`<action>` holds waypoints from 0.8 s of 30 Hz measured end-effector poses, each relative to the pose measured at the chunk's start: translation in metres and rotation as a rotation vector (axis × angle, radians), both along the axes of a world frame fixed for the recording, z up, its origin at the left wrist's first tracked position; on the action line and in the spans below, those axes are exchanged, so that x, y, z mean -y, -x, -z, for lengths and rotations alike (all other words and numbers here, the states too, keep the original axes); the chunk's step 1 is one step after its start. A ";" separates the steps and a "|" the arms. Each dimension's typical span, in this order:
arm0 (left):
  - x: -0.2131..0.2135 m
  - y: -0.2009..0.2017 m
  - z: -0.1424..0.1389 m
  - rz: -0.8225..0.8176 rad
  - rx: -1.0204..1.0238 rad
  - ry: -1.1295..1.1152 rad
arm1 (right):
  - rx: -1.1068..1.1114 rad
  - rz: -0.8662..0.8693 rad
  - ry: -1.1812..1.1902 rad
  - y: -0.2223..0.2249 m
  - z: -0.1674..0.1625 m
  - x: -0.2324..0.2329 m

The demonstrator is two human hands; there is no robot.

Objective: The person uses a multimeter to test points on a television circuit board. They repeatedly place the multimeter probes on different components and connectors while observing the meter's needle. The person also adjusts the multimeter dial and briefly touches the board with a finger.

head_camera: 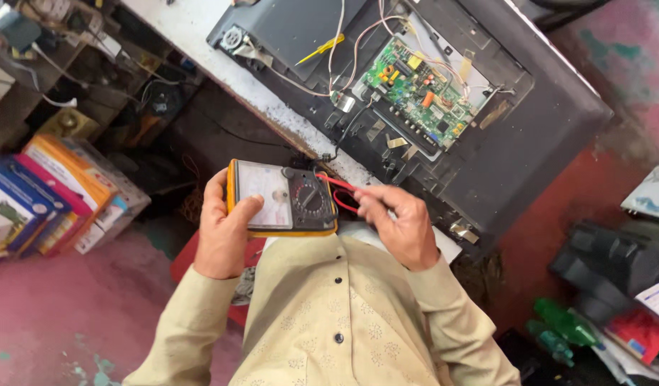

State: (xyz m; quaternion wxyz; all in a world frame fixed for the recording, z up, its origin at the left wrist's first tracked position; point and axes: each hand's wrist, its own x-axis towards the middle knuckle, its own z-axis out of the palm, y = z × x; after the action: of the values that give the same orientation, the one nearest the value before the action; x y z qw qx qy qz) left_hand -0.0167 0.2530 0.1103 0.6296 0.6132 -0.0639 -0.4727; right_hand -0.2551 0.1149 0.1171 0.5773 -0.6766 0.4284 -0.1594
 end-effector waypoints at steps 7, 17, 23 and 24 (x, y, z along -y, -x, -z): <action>-0.029 -0.008 -0.029 0.098 -0.242 -0.060 | 0.072 -0.113 0.392 -0.012 -0.003 0.015; -0.049 -0.020 -0.034 0.184 -0.503 -0.281 | 0.418 -0.694 -0.217 -0.001 0.000 0.029; -0.066 -0.018 -0.028 0.242 -0.834 -0.121 | 0.628 -0.695 -0.538 0.002 0.022 0.048; -0.064 -0.013 -0.030 0.241 -0.872 -0.046 | 0.672 -0.650 -0.536 -0.001 0.026 0.046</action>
State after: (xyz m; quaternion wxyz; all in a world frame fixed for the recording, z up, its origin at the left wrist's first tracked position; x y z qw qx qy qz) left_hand -0.0033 0.3174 0.1399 0.5244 0.3588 0.1468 -0.7581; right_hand -0.2539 0.0689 0.0914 0.8547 -0.5148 0.0143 -0.0656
